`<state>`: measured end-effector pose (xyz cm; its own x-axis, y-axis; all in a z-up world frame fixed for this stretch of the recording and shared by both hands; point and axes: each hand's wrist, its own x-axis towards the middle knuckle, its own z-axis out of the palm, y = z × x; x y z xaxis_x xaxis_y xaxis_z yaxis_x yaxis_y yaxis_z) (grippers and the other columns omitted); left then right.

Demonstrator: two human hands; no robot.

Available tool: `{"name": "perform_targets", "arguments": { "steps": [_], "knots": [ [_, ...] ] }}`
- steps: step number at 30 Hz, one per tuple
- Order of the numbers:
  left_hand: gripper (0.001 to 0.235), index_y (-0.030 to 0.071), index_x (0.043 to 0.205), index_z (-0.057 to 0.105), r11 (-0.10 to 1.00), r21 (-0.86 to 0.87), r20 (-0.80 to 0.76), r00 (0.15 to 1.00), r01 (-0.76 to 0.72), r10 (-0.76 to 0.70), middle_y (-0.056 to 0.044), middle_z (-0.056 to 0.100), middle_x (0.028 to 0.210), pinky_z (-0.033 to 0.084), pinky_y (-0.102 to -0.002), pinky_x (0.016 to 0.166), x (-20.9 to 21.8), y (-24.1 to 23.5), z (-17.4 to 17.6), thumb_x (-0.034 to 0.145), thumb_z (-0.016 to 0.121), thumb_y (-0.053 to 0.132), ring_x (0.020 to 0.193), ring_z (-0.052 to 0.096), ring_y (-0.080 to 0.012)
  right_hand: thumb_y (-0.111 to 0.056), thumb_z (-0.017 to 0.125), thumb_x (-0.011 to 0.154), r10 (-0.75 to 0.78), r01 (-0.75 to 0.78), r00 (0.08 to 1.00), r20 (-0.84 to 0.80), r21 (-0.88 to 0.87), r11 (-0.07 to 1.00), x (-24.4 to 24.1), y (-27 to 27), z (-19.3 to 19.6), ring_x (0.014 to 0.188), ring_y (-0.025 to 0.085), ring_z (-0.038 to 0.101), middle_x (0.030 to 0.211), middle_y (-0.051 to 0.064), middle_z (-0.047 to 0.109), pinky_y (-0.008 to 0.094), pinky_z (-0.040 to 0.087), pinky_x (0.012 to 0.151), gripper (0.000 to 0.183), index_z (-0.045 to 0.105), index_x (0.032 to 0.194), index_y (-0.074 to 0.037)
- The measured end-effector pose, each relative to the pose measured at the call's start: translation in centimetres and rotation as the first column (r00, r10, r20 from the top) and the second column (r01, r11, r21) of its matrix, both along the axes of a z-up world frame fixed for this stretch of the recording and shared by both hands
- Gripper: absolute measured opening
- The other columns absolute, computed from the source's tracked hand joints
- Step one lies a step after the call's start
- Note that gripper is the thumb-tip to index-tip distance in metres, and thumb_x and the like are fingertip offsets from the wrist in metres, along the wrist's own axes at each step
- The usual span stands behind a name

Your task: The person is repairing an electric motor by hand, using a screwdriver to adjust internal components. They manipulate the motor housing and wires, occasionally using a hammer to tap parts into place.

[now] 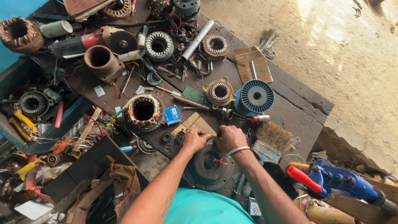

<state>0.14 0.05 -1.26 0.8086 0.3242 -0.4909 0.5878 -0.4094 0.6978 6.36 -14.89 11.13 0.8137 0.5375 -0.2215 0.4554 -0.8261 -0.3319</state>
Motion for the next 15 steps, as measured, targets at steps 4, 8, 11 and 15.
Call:
{"name": "perform_targets", "arguments": {
  "steps": [4,8,11,15],
  "knots": [
    [0.038,0.018,0.099,0.082,1.0,0.002,0.013,1.0,0.018,-0.018,-0.012,0.078,0.103,0.056,-0.04,0.091,0.0,-0.1,0.0,0.079,0.078,0.05,0.1,0.074,-0.0292,-0.025,0.078,0.072,-0.003,0.003,1.0,0.001,-0.053,0.999,0.0,0.0,-0.1,0.082,0.041,0.073,0.084,0.021,0.074,0.05,0.06,0.076,0.021,0.077,0.082,-0.006],
    [0.038,0.018,0.099,0.082,1.0,-0.006,0.004,1.0,0.004,-0.004,-0.012,0.078,0.104,0.056,-0.041,0.091,0.0,0.0,0.3,0.079,0.078,0.05,0.101,0.074,-0.0295,-0.026,0.077,0.076,-0.036,0.032,0.999,-0.024,-0.133,0.991,0.0,0.6,-0.1,0.082,0.041,0.073,0.086,0.022,0.073,0.049,0.06,0.076,0.022,0.078,0.083,-0.006],
    [0.038,0.018,0.099,0.082,1.0,-0.008,0.003,1.0,0.001,-0.001,-0.012,0.078,0.104,0.056,-0.041,0.092,-0.1,-0.1,0.7,0.079,0.078,0.05,0.101,0.074,-0.03,-0.027,0.076,0.078,-0.053,0.05,0.998,-0.02,-0.137,0.989,-0.2,0.7,0.0,0.083,0.042,0.073,0.086,0.023,0.073,0.049,0.06,0.076,0.022,0.079,0.083,-0.006],
    [0.038,0.017,0.1,0.082,1.0,0.009,-0.007,1.0,0.004,-0.004,-0.014,0.077,0.104,0.055,-0.041,0.092,0.0,0.0,1.3,0.079,0.079,0.048,0.102,0.073,-0.0304,-0.028,0.072,0.083,-0.057,0.057,0.998,0.004,-0.162,0.985,-0.4,0.7,0.0,0.083,0.043,0.073,0.086,0.024,0.073,0.05,0.06,0.078,0.024,0.078,0.083,-0.005]
  ]
}}
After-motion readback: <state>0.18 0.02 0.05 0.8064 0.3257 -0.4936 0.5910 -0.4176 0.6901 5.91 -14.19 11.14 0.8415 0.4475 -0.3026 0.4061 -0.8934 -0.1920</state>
